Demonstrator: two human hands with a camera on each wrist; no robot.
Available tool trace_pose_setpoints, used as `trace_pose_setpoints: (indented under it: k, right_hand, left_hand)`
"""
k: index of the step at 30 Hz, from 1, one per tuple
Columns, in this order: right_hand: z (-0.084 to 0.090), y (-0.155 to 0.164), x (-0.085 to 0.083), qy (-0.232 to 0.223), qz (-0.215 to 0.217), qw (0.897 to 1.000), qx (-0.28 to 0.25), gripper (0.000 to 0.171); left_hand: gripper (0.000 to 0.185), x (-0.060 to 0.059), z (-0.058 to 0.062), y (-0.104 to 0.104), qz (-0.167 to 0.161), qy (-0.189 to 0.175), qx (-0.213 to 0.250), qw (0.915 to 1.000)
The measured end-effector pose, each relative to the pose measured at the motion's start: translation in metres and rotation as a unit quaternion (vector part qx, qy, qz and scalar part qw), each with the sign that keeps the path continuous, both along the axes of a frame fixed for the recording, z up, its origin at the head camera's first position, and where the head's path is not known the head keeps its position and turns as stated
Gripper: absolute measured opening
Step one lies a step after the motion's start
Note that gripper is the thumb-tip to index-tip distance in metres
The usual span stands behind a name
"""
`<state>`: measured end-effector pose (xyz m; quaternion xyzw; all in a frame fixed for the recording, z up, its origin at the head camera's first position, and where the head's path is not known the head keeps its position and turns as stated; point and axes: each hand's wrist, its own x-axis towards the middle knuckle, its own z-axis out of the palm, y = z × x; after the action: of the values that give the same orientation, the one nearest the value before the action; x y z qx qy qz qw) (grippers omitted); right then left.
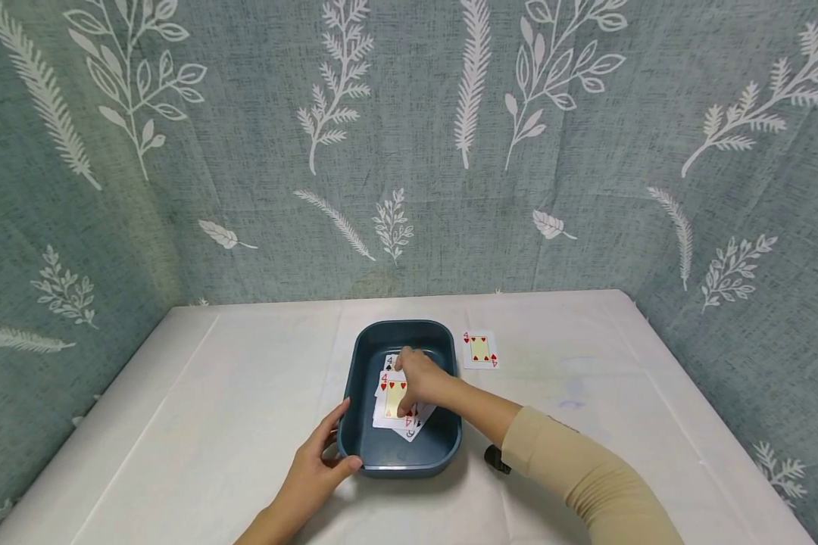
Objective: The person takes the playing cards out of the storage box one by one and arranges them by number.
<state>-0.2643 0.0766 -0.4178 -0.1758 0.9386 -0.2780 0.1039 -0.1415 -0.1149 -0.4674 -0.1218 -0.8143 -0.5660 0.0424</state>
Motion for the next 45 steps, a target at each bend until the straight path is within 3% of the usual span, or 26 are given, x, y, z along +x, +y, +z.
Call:
trace_pose_setpoints:
  k: [11,18,29,34,45]
  right_hand:
    - [-0.002,0.003,-0.001,0.009,0.021,0.998,-0.058,0.056]
    - [0.003,0.007,-0.003,-0.006,0.034,0.991,-0.126,0.045]
    - [0.014,0.014,-0.008,-0.005,0.045,0.982,-0.182,0.042]
    - [0.021,0.019,-0.011,-0.019,0.047,0.976,-0.212,0.039]
    - [0.030,0.036,-0.019,-0.070,0.021,0.963,-0.260,0.041]
  left_hand:
    - [0.077,0.000,0.000,0.000,0.001,-0.012,-0.020,0.9997]
    - [0.078,-0.001,0.001,0.000,0.001,-0.020,-0.025,0.9995]
    - [0.077,0.000,0.002,0.001,0.005,-0.016,-0.020,0.9997]
    - [0.078,-0.001,0.002,0.000,0.005,-0.028,-0.035,0.9990]
    - [0.077,-0.001,-0.001,0.000,0.002,0.006,-0.023,0.9997]
